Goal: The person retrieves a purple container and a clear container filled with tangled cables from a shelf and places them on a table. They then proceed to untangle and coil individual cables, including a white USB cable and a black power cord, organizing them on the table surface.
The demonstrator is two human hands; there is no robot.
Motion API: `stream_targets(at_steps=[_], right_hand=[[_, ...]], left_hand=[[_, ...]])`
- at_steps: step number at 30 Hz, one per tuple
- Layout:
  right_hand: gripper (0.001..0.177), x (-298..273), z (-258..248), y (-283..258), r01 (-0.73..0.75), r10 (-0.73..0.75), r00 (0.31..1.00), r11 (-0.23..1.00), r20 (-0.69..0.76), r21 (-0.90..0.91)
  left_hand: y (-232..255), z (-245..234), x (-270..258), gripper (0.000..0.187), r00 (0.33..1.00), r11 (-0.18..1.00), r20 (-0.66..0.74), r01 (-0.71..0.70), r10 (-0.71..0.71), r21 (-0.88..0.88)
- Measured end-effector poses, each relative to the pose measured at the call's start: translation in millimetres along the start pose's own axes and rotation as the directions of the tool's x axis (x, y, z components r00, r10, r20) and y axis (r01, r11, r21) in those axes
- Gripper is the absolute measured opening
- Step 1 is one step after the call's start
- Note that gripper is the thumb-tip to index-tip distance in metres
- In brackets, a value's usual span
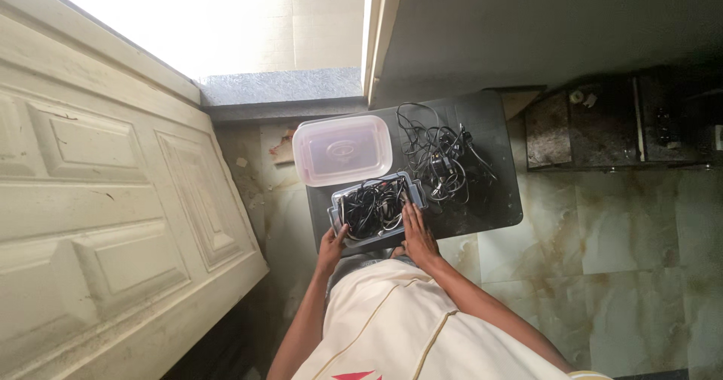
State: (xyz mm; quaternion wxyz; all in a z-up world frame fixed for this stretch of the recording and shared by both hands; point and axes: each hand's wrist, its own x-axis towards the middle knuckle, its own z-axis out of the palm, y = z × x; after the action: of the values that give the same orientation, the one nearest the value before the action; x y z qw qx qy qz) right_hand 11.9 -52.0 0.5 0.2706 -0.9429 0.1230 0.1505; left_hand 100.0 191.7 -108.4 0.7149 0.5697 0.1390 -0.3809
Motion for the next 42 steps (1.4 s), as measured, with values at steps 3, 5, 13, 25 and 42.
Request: stream_targets(at_steps=[3, 5, 13, 25, 42], right_hand=[[0.092, 9, 32, 35, 0.080, -0.105, 0.984, 0.982, -0.143, -0.170], [0.086, 12, 42, 52, 0.056, -0.104, 0.985, 0.946, -0.134, -0.319], [0.080, 15, 5, 57, 0.164, -0.206, 0.963, 0.961, -0.176, -0.224], [0.066, -40, -36, 48, 0.200, -0.186, 0.938, 0.980, -0.292, 0.020], [0.023, -39, -88, 66, -0.011, 0.349, 0.821, 0.801, -0.452, 0.598]], left_hand=[[-5, 5, -8, 0.037, 1.000, 0.990, 0.023, -0.017, 0.014, 0.138], [-4, 9, -12, 0.037, 1.000, 0.963, 0.011, 0.009, -0.012, 0.271], [11, 23, -13, 0.042, 0.997, 0.906, -0.083, 0.030, 0.005, 0.422], [30, 38, -9, 0.051, 0.998, 0.998, -0.022, -0.052, 0.052, 0.033], [77, 168, 16, 0.097, 0.968, 0.959, 0.020, -0.252, 0.251, 0.131]])
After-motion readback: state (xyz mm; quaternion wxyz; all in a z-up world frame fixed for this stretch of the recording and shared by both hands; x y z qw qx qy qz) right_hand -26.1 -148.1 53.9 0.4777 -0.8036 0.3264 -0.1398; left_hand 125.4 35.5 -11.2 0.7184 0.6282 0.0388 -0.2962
